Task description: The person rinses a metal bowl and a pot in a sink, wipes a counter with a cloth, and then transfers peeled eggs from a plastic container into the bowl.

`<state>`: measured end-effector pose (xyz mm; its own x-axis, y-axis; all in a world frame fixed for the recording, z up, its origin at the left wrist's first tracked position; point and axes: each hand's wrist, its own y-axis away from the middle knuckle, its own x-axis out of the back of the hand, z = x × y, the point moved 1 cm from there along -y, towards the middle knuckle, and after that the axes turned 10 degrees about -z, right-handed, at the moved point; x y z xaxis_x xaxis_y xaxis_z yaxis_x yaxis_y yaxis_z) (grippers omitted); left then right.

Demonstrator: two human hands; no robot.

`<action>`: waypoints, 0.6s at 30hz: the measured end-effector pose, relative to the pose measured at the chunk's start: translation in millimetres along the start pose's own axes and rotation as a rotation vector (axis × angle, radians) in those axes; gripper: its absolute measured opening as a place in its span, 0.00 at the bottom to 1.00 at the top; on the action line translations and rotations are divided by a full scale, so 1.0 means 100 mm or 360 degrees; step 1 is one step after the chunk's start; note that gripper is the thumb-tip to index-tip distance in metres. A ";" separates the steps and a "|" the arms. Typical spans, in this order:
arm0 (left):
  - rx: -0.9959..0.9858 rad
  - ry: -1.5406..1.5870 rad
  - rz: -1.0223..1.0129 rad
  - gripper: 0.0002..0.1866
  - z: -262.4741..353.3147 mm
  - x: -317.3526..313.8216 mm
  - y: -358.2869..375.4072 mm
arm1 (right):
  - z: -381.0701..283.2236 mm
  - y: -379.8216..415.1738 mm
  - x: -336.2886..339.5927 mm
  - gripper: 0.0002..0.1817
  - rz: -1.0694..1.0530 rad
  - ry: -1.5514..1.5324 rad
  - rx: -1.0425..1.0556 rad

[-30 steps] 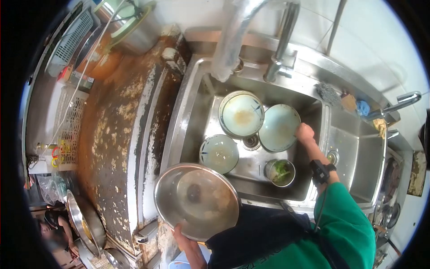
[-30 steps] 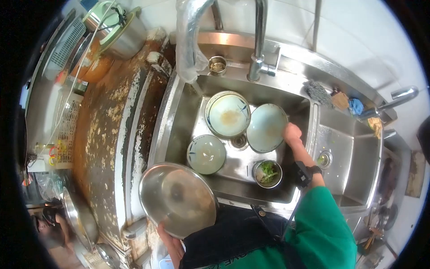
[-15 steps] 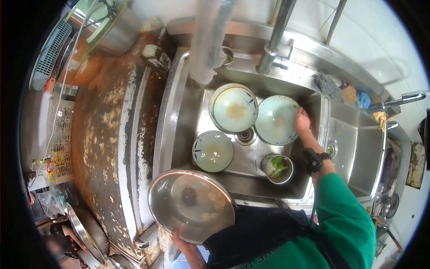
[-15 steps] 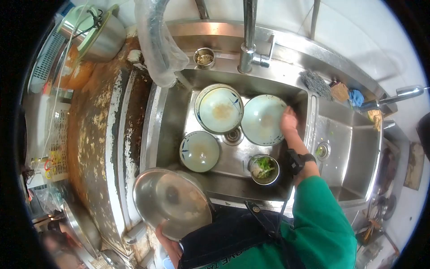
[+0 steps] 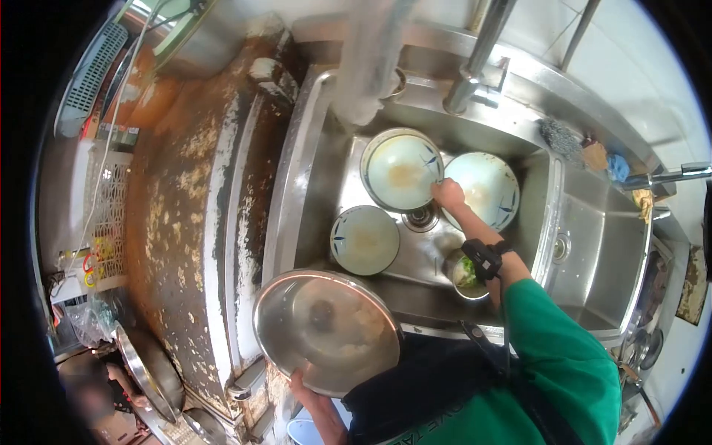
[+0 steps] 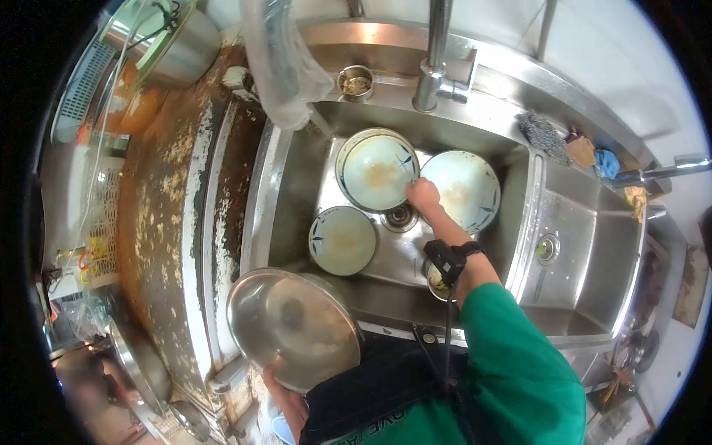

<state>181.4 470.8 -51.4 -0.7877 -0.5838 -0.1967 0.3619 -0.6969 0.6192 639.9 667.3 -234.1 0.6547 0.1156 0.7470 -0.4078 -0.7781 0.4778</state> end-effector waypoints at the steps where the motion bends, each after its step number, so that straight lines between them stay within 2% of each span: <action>1: 0.0005 0.0039 0.0024 0.25 -0.01 0.02 0.01 | 0.00 -0.05 0.01 0.25 -0.0039 -0.0132 -0.0044; 3: 0.0002 0.0022 0.0034 0.25 0.02 -0.01 0.04 | -0.01 -0.06 0.06 0.22 -0.0083 -0.0250 -0.0087; 6: 0.0027 0.0027 0.0077 0.25 0.03 -0.07 0.08 | -0.08 0.02 0.29 0.15 0.0221 0.0048 0.0265; 8: 0.0044 0.0044 0.0116 0.25 0.03 -0.07 0.07 | -0.15 0.15 0.45 0.14 0.0240 0.0118 0.0302; 11: -0.0026 -0.0016 0.0034 0.24 0.03 -0.07 0.04 | -0.18 0.39 0.57 0.14 0.0158 -0.0156 0.0392; 14: -0.0070 -0.0073 0.0049 0.23 0.06 -0.16 0.11 | -0.40 0.73 0.51 0.14 0.0122 -0.0180 0.0572; 18: -0.0079 -0.0035 0.0082 0.22 0.11 -0.28 0.17 | -0.58 0.93 0.06 0.12 -0.0097 -0.0035 0.0768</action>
<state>204.2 480.2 -26.7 -0.7781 -0.6104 -0.1484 0.4259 -0.6863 0.5895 568.9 631.2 -158.9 0.6838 0.1609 0.7117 -0.0301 -0.9683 0.2479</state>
